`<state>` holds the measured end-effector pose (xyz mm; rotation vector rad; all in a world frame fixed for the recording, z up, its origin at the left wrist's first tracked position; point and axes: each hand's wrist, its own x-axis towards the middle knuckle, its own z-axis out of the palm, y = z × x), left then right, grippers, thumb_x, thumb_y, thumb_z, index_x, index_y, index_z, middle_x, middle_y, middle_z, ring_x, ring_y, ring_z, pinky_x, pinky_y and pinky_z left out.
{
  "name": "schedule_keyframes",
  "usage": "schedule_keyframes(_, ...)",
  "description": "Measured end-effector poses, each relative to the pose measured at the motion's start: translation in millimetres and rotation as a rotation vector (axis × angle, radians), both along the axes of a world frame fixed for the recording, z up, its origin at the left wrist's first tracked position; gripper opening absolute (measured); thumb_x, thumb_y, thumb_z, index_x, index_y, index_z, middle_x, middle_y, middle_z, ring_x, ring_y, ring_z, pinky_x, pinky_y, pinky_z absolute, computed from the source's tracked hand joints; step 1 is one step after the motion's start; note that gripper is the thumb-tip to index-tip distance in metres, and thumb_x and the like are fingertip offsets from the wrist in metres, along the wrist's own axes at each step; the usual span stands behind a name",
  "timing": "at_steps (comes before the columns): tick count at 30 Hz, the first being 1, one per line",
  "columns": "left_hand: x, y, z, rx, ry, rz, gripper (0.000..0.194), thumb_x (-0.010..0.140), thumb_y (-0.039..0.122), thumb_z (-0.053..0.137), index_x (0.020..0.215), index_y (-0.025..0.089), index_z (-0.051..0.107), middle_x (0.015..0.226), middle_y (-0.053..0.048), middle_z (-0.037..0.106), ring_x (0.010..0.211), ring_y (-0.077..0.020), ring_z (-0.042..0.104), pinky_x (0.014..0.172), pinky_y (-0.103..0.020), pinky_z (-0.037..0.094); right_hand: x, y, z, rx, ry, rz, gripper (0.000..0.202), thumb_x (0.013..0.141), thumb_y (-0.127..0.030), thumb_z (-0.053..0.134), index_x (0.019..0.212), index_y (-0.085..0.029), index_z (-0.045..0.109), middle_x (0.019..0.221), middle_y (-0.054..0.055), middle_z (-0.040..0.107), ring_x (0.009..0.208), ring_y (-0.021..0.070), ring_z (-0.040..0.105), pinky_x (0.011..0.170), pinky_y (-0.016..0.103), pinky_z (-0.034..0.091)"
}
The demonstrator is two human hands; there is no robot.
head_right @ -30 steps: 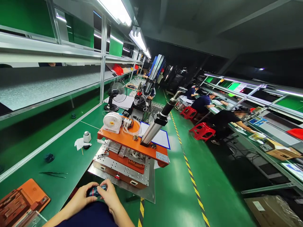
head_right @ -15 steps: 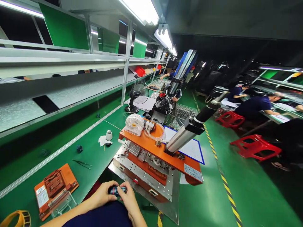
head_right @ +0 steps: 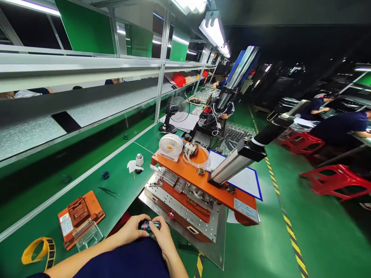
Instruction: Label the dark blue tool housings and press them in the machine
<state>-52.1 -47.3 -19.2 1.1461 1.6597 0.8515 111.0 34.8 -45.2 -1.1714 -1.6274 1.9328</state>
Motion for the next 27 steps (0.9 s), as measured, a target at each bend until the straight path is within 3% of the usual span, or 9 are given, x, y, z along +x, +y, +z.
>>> schedule_keyframes(16, 8.2, -3.4, 11.7, -0.018, 0.029, 0.007, 0.052, 0.063, 0.022, 0.082, 0.114, 0.018, 0.073, 0.104, -0.004, 0.075, 0.094, -0.0237, 0.067, 0.081, -0.028, 0.046, 11.0, 2.1, 7.3, -0.047, -0.011, 0.053, 0.049, 0.073, -0.065, 0.075, 0.092, -0.021, 0.065, 0.090, 0.004, 0.064, 0.085, 0.0216, 0.059, 0.066, 0.030, 0.052)
schedule_keyframes(27, 13.0, -3.9, 13.7, -0.015, 0.044, -0.004, 0.050, 0.065, 0.022, 0.080, 0.115, 0.018, 0.072, 0.108, -0.005, 0.075, 0.098, -0.0250, 0.067, 0.086, -0.031, 0.048, 12.8, 1.9, 13.1, -0.047, -0.019, 0.039, 0.052, 0.069, -0.068, 0.076, 0.089, -0.021, 0.065, 0.090, 0.004, 0.063, 0.082, 0.0215, 0.060, 0.064, 0.030, 0.052)
